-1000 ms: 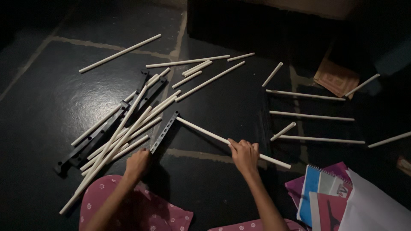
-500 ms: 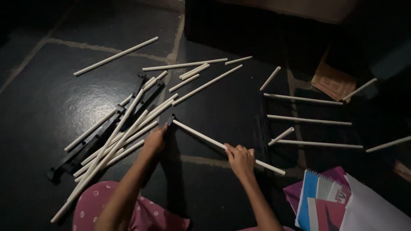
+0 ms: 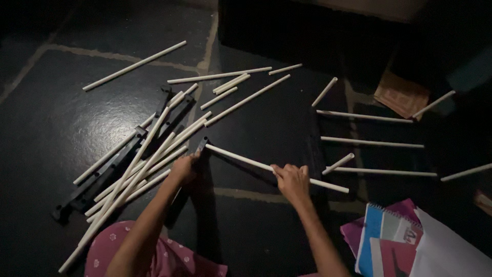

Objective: The person assembles a ladder-style frame by inserting white rods into black side rails. They repeatedly lift the frame to tap the rods into place, then set it down to add more rods and continue assembly.

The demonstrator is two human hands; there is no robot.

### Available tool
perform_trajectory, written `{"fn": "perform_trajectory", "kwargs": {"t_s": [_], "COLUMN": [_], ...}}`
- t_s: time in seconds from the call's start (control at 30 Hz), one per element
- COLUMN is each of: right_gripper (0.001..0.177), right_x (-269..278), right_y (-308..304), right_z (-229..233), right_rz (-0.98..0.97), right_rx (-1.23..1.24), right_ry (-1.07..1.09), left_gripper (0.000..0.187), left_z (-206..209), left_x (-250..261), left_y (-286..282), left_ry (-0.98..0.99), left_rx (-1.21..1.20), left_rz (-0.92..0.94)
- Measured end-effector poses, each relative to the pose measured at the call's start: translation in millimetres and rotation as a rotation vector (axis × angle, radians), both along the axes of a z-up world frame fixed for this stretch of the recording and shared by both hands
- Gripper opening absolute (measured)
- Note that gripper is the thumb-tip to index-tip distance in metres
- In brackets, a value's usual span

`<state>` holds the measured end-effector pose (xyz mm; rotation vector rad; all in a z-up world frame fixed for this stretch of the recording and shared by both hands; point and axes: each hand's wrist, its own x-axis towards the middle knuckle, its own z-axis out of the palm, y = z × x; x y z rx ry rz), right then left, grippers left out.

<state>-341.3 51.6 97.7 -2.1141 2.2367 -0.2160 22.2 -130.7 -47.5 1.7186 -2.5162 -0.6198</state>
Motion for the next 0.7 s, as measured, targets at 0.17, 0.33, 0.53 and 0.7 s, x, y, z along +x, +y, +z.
{"fn": "perform_trajectory", "kwargs": {"t_s": [0.17,0.33,0.53,0.7], "right_gripper": [0.027,0.027,0.028,0.030], "right_x": [0.3,-1.2,5.0,-2.0], "right_y": [-10.1,-22.6,-49.2,-42.9], "right_z": [-5.1,14.7,34.2,8.0], "right_rz": [-0.030,-0.037,-0.145,-0.171], "right_rx": [-0.018,0.084,0.335,0.345], "right_ry": [-0.063,-0.117,-0.194,-0.265], "left_gripper": [0.088,0.082,0.078,0.081], "left_z": [-2.3,3.7,10.7,9.6], "left_x": [3.8,3.3,-1.3,-4.3], "left_y": [-7.2,-1.9,5.6,9.1], "left_ry": [0.017,0.043,0.043,0.077], "left_rx": [-0.002,-0.027,-0.057,-0.018], "left_rz": [-0.033,-0.066,-0.022,0.017]}}
